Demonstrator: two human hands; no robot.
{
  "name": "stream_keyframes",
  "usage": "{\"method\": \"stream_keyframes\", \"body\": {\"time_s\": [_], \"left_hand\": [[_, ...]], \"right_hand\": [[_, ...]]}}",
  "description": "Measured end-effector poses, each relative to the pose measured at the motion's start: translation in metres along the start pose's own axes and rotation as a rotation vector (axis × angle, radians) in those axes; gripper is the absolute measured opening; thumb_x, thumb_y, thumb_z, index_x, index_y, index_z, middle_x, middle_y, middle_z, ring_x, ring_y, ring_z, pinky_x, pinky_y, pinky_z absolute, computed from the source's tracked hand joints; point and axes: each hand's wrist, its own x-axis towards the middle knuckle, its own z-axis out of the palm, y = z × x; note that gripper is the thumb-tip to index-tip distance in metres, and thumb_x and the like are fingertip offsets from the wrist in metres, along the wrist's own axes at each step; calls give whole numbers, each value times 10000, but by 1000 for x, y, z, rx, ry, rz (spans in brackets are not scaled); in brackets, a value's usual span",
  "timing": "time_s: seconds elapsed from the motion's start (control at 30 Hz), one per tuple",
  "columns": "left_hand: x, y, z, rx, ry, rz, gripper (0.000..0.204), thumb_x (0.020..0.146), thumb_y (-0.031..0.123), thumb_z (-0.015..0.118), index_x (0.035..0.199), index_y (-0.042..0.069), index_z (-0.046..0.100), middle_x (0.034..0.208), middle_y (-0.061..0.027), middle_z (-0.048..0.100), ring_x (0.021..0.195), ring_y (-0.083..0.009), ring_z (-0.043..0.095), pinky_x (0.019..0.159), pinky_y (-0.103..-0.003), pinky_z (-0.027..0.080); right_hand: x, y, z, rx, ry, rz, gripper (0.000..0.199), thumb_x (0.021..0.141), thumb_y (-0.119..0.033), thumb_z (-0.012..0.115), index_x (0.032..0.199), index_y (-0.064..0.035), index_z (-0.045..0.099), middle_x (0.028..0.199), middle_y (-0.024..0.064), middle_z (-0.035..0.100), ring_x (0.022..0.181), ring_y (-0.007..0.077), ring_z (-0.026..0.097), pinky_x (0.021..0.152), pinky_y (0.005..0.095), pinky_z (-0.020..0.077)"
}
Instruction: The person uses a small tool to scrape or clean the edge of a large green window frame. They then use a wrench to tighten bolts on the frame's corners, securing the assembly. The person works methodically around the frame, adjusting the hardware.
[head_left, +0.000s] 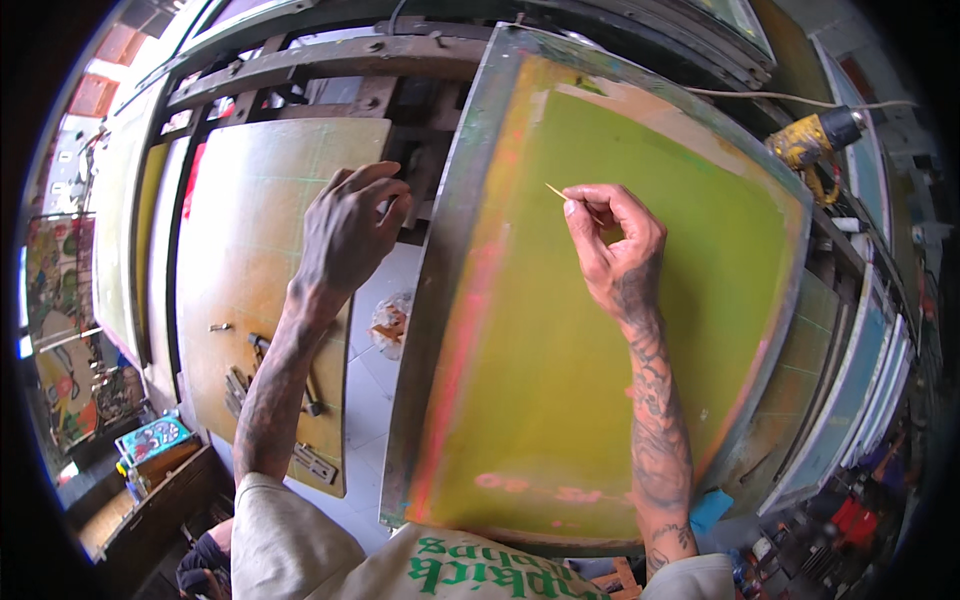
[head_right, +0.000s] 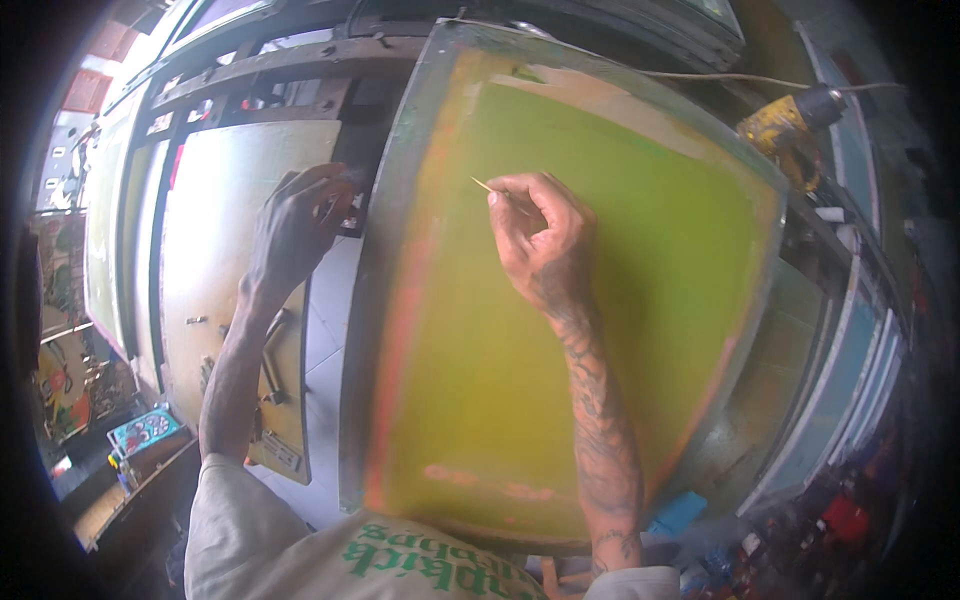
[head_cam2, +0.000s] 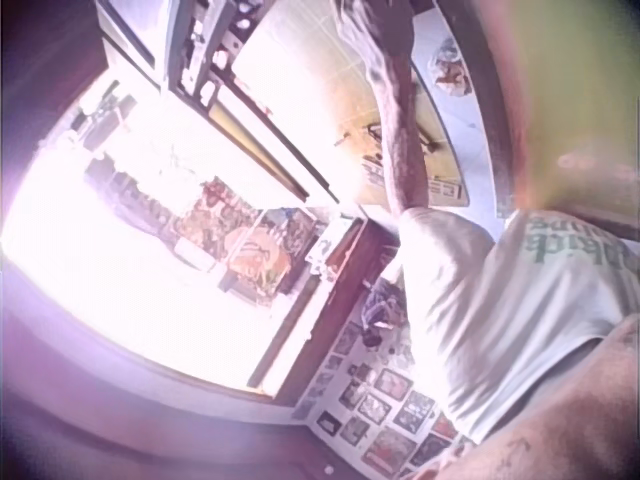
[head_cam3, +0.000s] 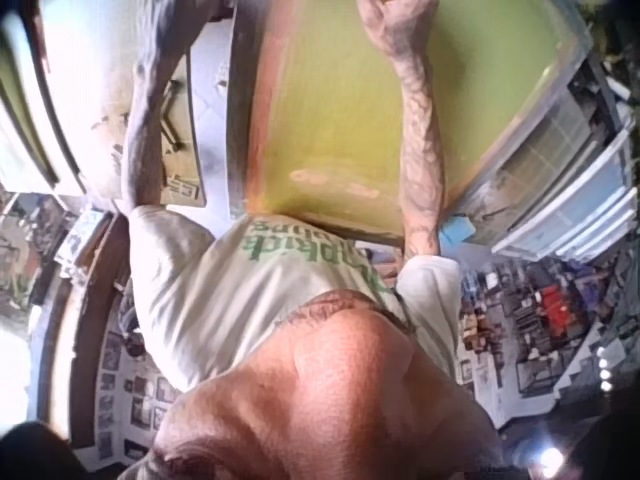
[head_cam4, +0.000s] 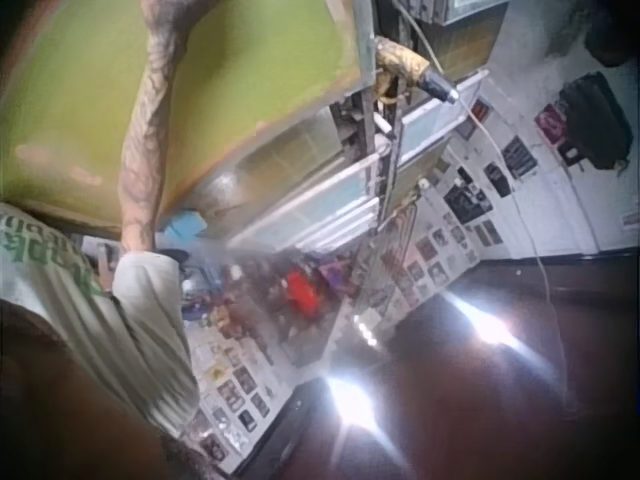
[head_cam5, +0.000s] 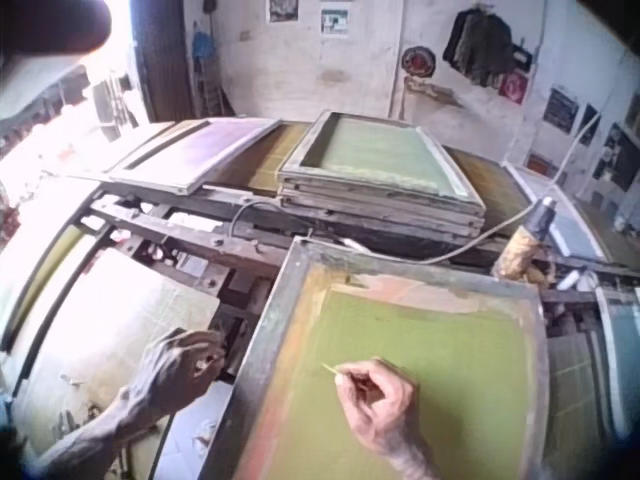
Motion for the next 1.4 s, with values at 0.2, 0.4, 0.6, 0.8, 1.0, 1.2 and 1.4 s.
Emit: {"method": "stream_keyframes", "body": {"time_s": [0.2,0.4,0.6,0.8,1.0,1.2,1.4], "left_hand": [[22,54,10,-368,151,-59,410,925,270,672,1273,64,609,1299,-168,602,1193,-337,576,993,-429,469],[52,106,59,-90,241,-32,579,936,396,639,1420,122,476,1499,-187,394,1368,-482,340,1070,-561,344],[52,104,69,-6,203,-61,611,963,510,556,1477,211,414,1578,-111,300,1434,-435,265,1086,-580,328],[52,105,69,8,217,-47,594,975,507,534,1476,208,422,1578,-116,304,1423,-452,281,1076,-587,337],[51,104,69,27,245,-24,596,972,479,549,1461,159,431,1548,-146,339,1364,-499,327,1039,-587,352],[52,105,70,32,245,-24,599,969,474,552,1462,155,433,1549,-145,337,1366,-495,324,1040,-575,353],[51,105,69,27,247,-21,602,967,464,558,1464,148,432,1549,-146,337,1365,-488,322,1041,-556,352]], "right_hand": [[21,10,-31,-166,235,82,50,886,-64,665,912,-21,668,746,91,681,646,167,653,596,290,498],[36,27,-39,-481,232,37,52,851,-37,662,846,-14,616,670,108,642,578,246,623,554,350,485],[37,24,-35,-506,189,69,75,836,-24,660,823,-4,589,681,146,625,591,297,612,558,398,477],[37,30,-34,-507,180,33,75,836,-13,654,826,1,581,684,145,612,594,304,602,561,407,466],[36,32,-30,-526,197,24,58,839,0,637,827,-5,581,672,133,600,586,306,592,554,404,458],[37,31,-31,-517,197,7,59,845,-5,632,821,-9,578,665,132,600,581,302,584,547,394,452],[37,26,-35,-545,167,45,52,857,-12,624,829,-3,582,663,145,602,586,288,596,547,390,455]]}}
